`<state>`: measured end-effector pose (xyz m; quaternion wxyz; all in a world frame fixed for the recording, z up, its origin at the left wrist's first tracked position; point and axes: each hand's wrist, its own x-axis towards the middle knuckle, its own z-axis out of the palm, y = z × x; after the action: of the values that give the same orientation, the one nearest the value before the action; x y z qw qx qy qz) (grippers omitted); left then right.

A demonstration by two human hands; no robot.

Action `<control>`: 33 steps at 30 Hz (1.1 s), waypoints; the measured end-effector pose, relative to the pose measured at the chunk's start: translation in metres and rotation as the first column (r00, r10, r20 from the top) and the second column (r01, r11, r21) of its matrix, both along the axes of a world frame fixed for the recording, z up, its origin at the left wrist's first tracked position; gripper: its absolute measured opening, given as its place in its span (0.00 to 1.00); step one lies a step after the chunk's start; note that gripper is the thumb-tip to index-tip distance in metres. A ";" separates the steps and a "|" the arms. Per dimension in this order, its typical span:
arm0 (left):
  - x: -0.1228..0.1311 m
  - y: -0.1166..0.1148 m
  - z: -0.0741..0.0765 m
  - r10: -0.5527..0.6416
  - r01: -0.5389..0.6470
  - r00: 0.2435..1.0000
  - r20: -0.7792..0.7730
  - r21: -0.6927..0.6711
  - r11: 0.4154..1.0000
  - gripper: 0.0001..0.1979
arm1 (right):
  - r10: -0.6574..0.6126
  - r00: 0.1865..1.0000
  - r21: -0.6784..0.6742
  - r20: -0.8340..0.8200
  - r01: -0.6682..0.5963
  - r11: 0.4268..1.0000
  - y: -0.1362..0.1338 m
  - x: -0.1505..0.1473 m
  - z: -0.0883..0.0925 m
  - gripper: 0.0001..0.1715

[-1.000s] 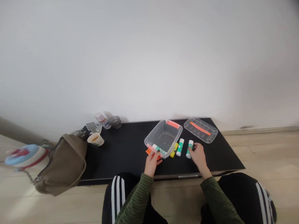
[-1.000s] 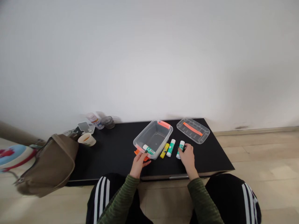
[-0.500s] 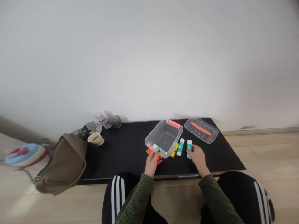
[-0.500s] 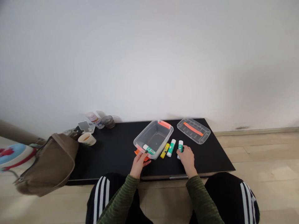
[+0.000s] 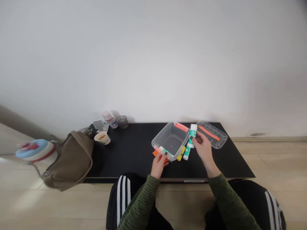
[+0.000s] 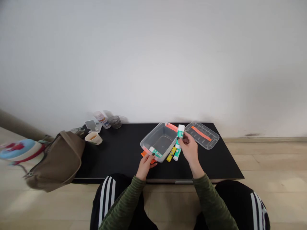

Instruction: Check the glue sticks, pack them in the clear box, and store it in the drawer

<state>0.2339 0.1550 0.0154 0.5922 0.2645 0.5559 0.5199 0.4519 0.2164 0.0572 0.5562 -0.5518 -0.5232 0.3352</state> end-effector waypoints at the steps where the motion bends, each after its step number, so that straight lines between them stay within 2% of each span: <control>1: 0.000 0.000 -0.001 -0.002 0.002 1.000 -0.003 0.005 1.000 0.25 | 0.072 0.997 0.042 0.032 -0.073 0.996 0.005 -0.012 0.013 0.31; 3: -0.001 0.000 -0.002 -0.003 0.003 1.000 -0.011 0.011 1.000 0.26 | 0.219 0.961 0.091 0.172 -0.236 0.967 0.019 -0.036 0.031 0.29; 4: -0.001 0.000 -0.003 -0.004 0.004 1.000 -0.016 0.013 1.000 0.26 | 0.286 0.917 0.080 0.278 -0.319 0.944 0.026 -0.048 0.035 0.27; 6: -0.001 0.001 -0.004 -0.006 0.007 1.000 -0.025 0.016 1.000 0.26 | 0.399 0.751 -0.037 0.527 -0.448 0.893 0.039 -0.067 0.037 0.23; 7: -0.001 0.001 -0.004 -0.006 0.006 1.000 -0.028 0.016 1.000 0.27 | 0.442 0.632 -0.134 0.637 -0.474 0.870 0.044 -0.075 0.034 0.22; 9: 0.000 0.001 -0.003 -0.004 0.005 1.000 -0.029 0.018 1.000 0.28 | 0.498 0.410 -0.308 0.764 -0.447 0.840 0.052 -0.086 0.027 0.20; 11: 0.000 0.001 -0.001 -0.005 0.005 1.000 -0.027 0.022 1.000 0.28 | 0.534 0.292 -0.407 0.793 -0.399 0.822 0.057 -0.095 0.020 0.20; 14: 0.000 0.000 0.001 -0.010 0.011 1.000 -0.025 0.033 0.999 0.28 | 0.586 0.221 -0.494 0.779 -0.358 0.792 0.062 -0.105 0.011 0.22; 17: 0.000 0.001 -0.001 -0.005 0.006 1.000 -0.021 0.030 1.000 0.28 | 0.668 0.144 -0.613 0.730 -0.292 0.734 0.067 -0.116 0.001 0.18; 22: -0.001 0.001 -0.005 -0.009 0.009 1.000 -0.013 0.040 0.999 0.27 | 0.739 0.106 -0.708 0.665 -0.225 0.669 0.069 -0.131 -0.017 0.12; 28: -0.001 0.001 -0.005 -0.003 0.003 1.000 0.006 0.060 0.998 0.27 | 0.737 0.089 -0.705 0.670 -0.234 0.669 0.068 -0.130 -0.029 0.14; 33: -0.001 0.002 -0.007 0.002 -0.002 1.000 -0.002 0.063 0.998 0.27 | 0.695 0.160 -0.637 0.701 -0.296 0.711 0.066 -0.125 -0.019 0.13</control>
<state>0.2332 0.1572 0.0084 0.5825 0.2831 0.5403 0.5373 0.3271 0.2828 0.0387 -0.0901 -0.5192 -0.8204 0.2218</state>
